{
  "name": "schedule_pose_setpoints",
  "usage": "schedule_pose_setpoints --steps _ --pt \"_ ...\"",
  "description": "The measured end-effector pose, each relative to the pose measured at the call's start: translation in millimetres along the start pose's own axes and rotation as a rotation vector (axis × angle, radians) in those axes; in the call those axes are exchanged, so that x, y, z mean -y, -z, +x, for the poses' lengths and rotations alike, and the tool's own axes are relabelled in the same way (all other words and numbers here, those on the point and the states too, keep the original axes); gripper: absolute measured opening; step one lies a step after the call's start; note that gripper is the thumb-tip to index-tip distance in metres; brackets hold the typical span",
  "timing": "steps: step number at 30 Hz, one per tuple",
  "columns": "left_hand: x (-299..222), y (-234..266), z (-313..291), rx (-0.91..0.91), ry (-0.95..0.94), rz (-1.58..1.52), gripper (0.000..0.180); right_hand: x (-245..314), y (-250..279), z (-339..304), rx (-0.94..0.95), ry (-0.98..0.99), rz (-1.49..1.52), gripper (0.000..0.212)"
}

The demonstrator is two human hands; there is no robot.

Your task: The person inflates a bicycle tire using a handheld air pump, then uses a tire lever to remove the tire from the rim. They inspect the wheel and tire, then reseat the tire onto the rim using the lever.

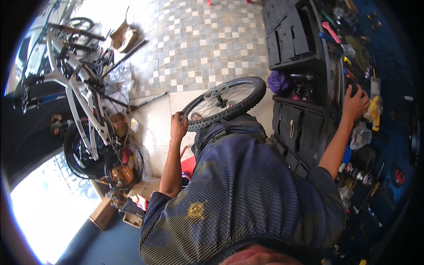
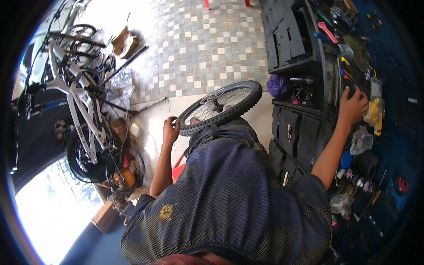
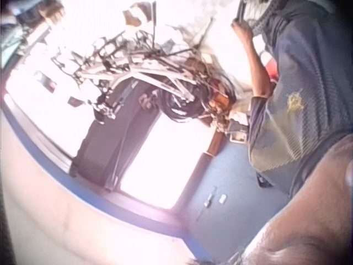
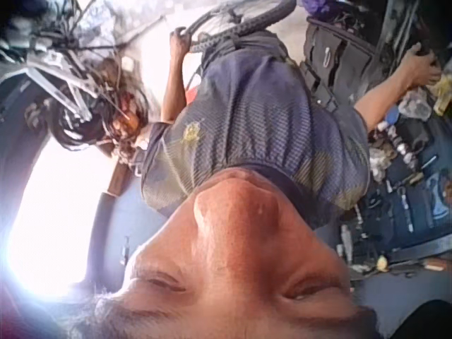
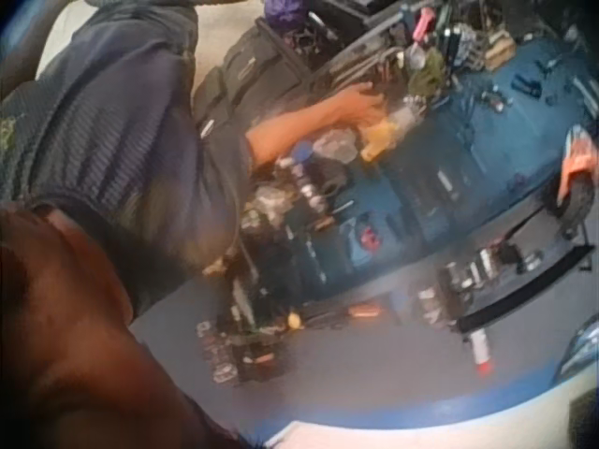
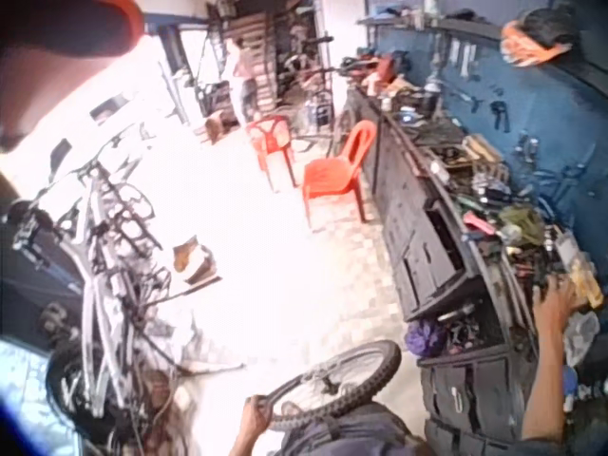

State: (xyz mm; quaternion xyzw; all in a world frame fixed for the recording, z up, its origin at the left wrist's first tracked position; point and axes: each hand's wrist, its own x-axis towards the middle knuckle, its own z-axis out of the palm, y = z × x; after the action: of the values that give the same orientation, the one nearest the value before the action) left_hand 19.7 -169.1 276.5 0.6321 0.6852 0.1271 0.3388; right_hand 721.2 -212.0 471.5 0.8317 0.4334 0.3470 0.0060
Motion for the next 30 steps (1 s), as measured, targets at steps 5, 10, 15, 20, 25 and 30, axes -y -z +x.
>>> schedule_pose_setpoints --steps 5,10,15,20,25,30 --pt "28 -15 -58 -0.031 0.221 -0.053 0.029 150 -24 -49 0.271 0.034 0.752 0.057" --pt "18 -28 -80 -0.057 0.221 -0.143 0.031 241 -91 -178 1.125 -0.531 0.912 0.113" --pt "4 -34 -103 -0.035 0.192 -0.097 0.029 308 -60 -242 1.884 -0.972 1.204 0.094" --pt "-13 -39 -67 0.118 -0.034 -0.07 0.03 358 -49 -254 1.7 -0.748 1.093 0.069" --pt "-46 -64 -7 0.382 -0.227 0.231 0.07 362 -13 -229 1.351 -0.442 1.075 0.086" --pt "-3 -103 25 0.417 -0.334 0.645 0.076 371 62 -233 0.976 0.5 0.756 0.099"
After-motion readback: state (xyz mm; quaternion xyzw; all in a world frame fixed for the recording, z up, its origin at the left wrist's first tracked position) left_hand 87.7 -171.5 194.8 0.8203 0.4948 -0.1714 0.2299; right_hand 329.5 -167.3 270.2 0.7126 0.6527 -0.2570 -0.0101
